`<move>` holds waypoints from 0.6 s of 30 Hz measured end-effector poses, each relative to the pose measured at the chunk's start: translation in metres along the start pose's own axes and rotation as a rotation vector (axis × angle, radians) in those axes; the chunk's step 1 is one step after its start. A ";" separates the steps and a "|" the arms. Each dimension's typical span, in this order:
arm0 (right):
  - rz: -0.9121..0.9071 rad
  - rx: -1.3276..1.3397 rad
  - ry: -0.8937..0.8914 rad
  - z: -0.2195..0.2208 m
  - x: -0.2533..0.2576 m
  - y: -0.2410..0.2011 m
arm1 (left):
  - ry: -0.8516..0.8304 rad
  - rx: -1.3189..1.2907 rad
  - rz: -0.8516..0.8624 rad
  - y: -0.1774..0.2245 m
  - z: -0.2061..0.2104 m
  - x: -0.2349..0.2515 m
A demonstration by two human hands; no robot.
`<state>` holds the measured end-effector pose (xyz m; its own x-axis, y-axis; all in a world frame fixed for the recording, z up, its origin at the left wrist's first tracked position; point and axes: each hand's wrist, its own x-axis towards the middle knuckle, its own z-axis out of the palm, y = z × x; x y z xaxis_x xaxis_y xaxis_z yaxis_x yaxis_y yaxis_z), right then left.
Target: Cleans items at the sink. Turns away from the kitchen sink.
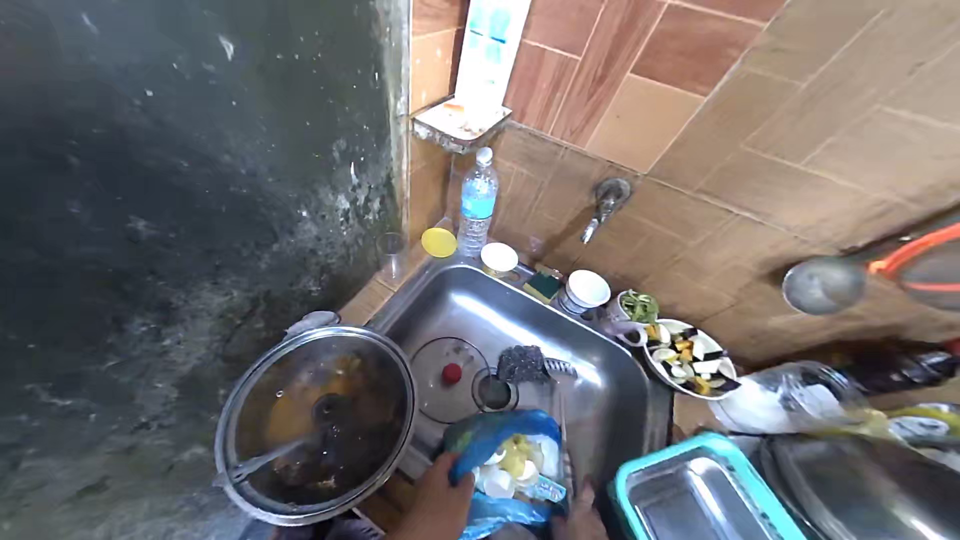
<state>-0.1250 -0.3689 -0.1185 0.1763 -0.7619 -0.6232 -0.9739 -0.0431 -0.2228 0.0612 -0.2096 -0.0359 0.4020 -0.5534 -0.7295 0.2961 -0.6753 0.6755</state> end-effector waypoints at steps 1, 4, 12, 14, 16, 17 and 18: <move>0.021 -0.082 0.016 -0.004 -0.004 -0.002 | -0.002 0.017 -0.001 0.000 0.002 0.000; -0.028 -0.226 0.127 -0.009 -0.011 0.011 | -0.001 0.034 0.000 0.004 0.003 -0.002; 0.128 -0.350 0.029 0.007 0.021 0.001 | 0.015 0.055 -0.007 0.003 0.006 -0.009; 0.122 -0.267 0.098 0.004 0.025 -0.009 | 0.048 0.081 -0.012 0.002 0.005 -0.008; 0.182 -0.197 0.042 0.004 0.036 -0.014 | 0.076 0.131 -0.029 0.004 0.003 -0.008; 0.205 -0.134 0.002 0.004 0.041 -0.013 | 0.087 0.162 -0.033 0.006 0.002 -0.008; 0.202 -0.025 -0.011 0.003 0.044 -0.011 | 0.104 0.187 -0.029 0.008 0.000 -0.008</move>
<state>-0.1065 -0.3998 -0.1459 -0.0219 -0.7498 -0.6612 -0.9928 0.0943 -0.0739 0.0602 -0.2110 -0.0247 0.4857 -0.4853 -0.7270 0.1468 -0.7747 0.6151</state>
